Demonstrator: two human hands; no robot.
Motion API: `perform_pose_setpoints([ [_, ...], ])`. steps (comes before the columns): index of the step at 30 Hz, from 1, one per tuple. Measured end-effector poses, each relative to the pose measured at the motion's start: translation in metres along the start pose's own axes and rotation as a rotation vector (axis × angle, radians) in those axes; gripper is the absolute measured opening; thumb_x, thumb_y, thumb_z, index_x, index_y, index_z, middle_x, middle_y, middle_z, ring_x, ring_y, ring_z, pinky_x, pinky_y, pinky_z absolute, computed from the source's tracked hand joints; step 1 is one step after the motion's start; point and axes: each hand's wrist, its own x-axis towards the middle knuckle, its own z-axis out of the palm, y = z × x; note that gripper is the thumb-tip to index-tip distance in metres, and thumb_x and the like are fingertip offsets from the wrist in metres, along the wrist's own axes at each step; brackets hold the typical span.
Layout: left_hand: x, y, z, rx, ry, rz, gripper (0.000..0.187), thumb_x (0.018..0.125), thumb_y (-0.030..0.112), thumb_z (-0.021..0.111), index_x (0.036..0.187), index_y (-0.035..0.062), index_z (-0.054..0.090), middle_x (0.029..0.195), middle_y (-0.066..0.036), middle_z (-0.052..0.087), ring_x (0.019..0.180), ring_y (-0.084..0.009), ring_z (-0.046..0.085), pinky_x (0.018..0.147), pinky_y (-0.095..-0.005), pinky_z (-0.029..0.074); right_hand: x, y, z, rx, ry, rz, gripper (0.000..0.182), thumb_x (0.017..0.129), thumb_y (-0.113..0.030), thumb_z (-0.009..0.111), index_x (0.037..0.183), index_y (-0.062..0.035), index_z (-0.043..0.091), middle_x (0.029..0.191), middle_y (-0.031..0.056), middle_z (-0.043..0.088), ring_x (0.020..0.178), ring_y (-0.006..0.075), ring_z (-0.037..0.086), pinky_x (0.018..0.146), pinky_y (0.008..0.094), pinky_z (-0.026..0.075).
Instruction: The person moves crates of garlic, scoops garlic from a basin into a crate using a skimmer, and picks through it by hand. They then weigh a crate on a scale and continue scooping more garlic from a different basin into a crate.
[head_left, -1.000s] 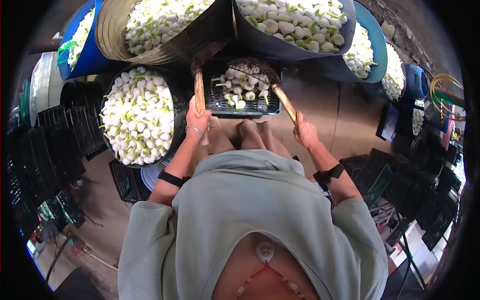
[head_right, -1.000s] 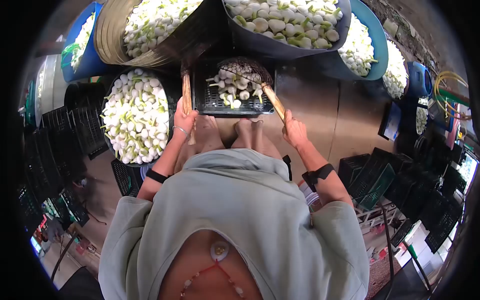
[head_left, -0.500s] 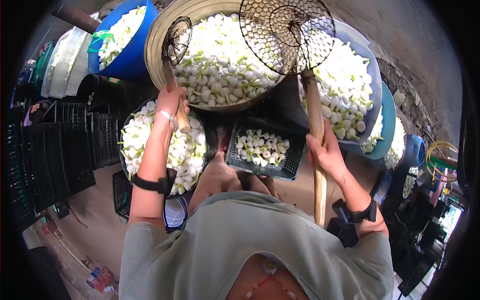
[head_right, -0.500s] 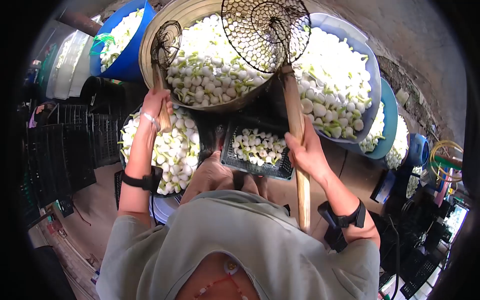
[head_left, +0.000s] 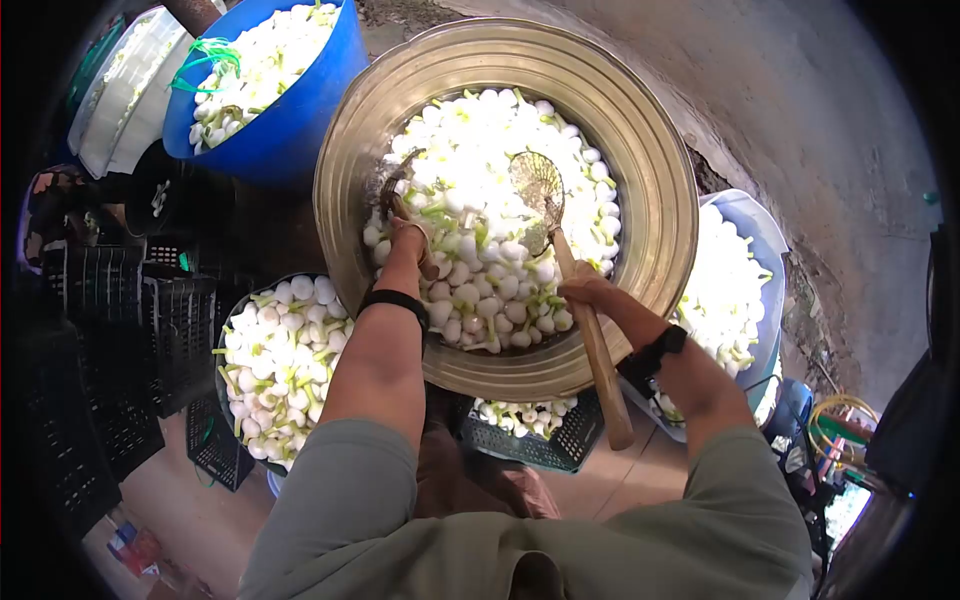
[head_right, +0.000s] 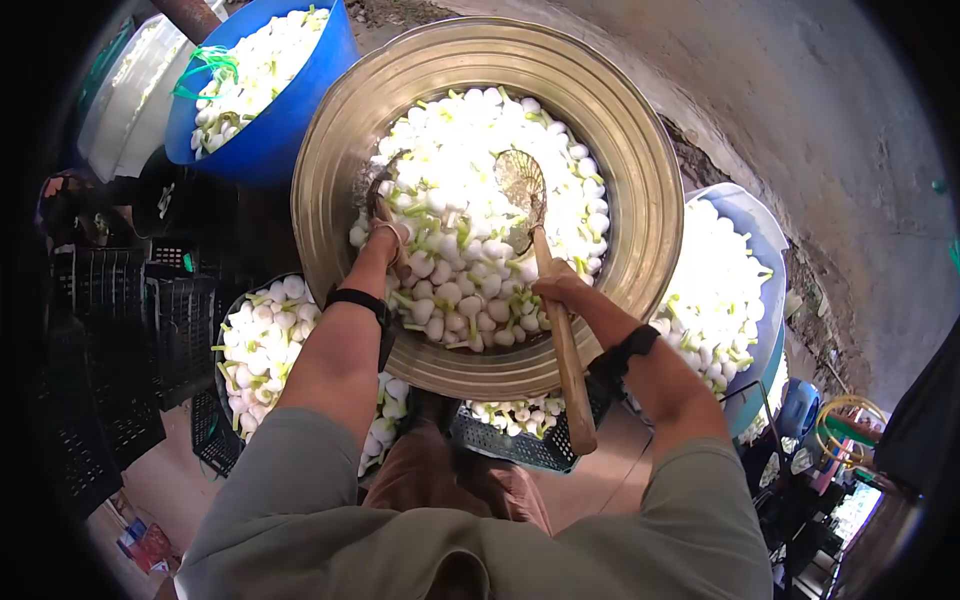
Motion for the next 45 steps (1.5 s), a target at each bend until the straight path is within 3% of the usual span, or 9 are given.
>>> perform_pose_setpoints([
  [7,0.02,0.003,0.0,-0.112,-0.39,-0.075,0.015,0.079,0.016,0.046,0.085,0.0034,0.051,0.077,-0.015,0.054,0.066,-0.0229,0.052,0.062,-0.0389,0.044,0.046,0.031,0.037,0.763,-0.454,0.135,0.015,0.078,-0.015,0.058,0.072,-0.0023,0.053,0.06,0.007,0.055,0.049,0.0167,0.054,0.047,0.0306,0.048],
  [15,-0.005,0.006,0.011,-0.392,-0.354,0.004,0.015,0.07,0.005,0.053,0.083,-0.0011,0.048,0.059,-0.009,0.051,0.047,-0.0217,0.052,0.042,-0.0356,0.046,0.003,-0.011,0.043,0.711,-0.387,0.013,0.012,0.078,-0.012,0.059,0.076,-0.0043,0.05,0.06,0.0024,0.051,0.049,0.0115,0.052,0.046,0.0264,0.046],
  [18,-0.051,0.017,-0.011,-0.407,-0.492,0.03,0.018,0.07,0.002,0.054,0.086,-0.0016,0.047,0.059,-0.01,0.049,0.046,-0.0211,0.051,0.041,-0.0354,0.047,-0.008,0.005,0.038,0.704,-0.352,0.019,0.012,0.078,-0.011,0.058,0.074,-0.0044,0.049,0.064,0.003,0.051,0.048,0.0106,0.051,0.044,0.0266,0.045],
  [21,-0.105,0.012,-0.02,-0.493,-0.299,0.11,0.014,0.07,0.003,0.052,0.082,-0.001,0.046,0.058,-0.01,0.048,0.043,-0.021,0.049,0.038,-0.0357,0.045,-0.055,0.003,0.026,0.637,-0.338,-0.031,0.011,0.078,-0.01,0.056,0.074,-0.0037,0.048,0.065,0.0047,0.052,0.047,0.0115,0.052,0.041,0.025,0.046],
  [25,-0.155,-0.009,-0.024,-0.576,-0.389,0.186,0.015,0.071,0.004,0.055,0.078,0.001,0.042,0.057,-0.009,0.047,0.04,-0.0211,0.048,0.034,-0.0357,0.042,-0.113,0.017,0.019,0.664,-0.291,-0.105,0.012,0.079,-0.007,0.054,0.085,-0.0023,0.045,0.064,0.0062,0.051,0.045,0.0126,0.052,0.038,0.0254,0.046],
  [28,-0.184,-0.02,-0.022,-0.572,-0.456,0.221,0.043,0.071,0.002,0.054,0.106,0.0012,0.029,0.057,-0.012,0.046,0.039,-0.0218,0.049,0.035,-0.0366,0.044,-0.157,0.025,0.016,0.701,-0.251,-0.126,0.02,0.078,-0.005,0.054,0.093,-0.003,0.041,0.064,0.0065,0.051,0.043,0.0128,0.051,0.035,0.0256,0.046],
  [31,-0.239,-0.03,-0.024,-0.622,-0.486,0.345,0.025,0.074,0.005,0.055,0.092,0.0043,0.038,0.054,-0.008,0.046,0.04,-0.0199,0.048,0.035,-0.0331,0.042,-0.201,0.033,0.01,0.706,-0.219,-0.166,0.024,0.078,-0.004,0.054,0.096,-0.0036,0.039,0.064,0.0064,0.05,0.042,0.0121,0.05,0.034,0.0256,0.046],
  [35,-0.313,-0.044,-0.022,-0.699,-0.464,0.412,0.031,0.075,0.004,0.053,0.098,0.0077,0.032,0.056,-0.008,0.044,0.04,-0.0194,0.047,0.034,-0.0331,0.042,-0.26,0.053,0.002,0.672,-0.196,-0.252,0.027,0.077,-0.003,0.054,0.098,-0.0031,0.038,0.066,0.0061,0.048,0.042,0.0107,0.049,0.034,0.025,0.044],
  [45,-0.522,-0.163,0.023,-0.759,-0.478,0.405,0.036,0.08,0.003,0.048,0.108,0.0184,0.03,0.068,-0.006,0.042,0.047,-0.0137,0.045,0.038,-0.0274,0.041,-0.426,0.204,0.008,0.573,-0.217,-0.352,0.045,0.076,-0.006,0.052,0.115,-0.0048,0.031,0.069,0.0071,0.046,0.043,0.012,0.051,0.035,0.0261,0.047],
])
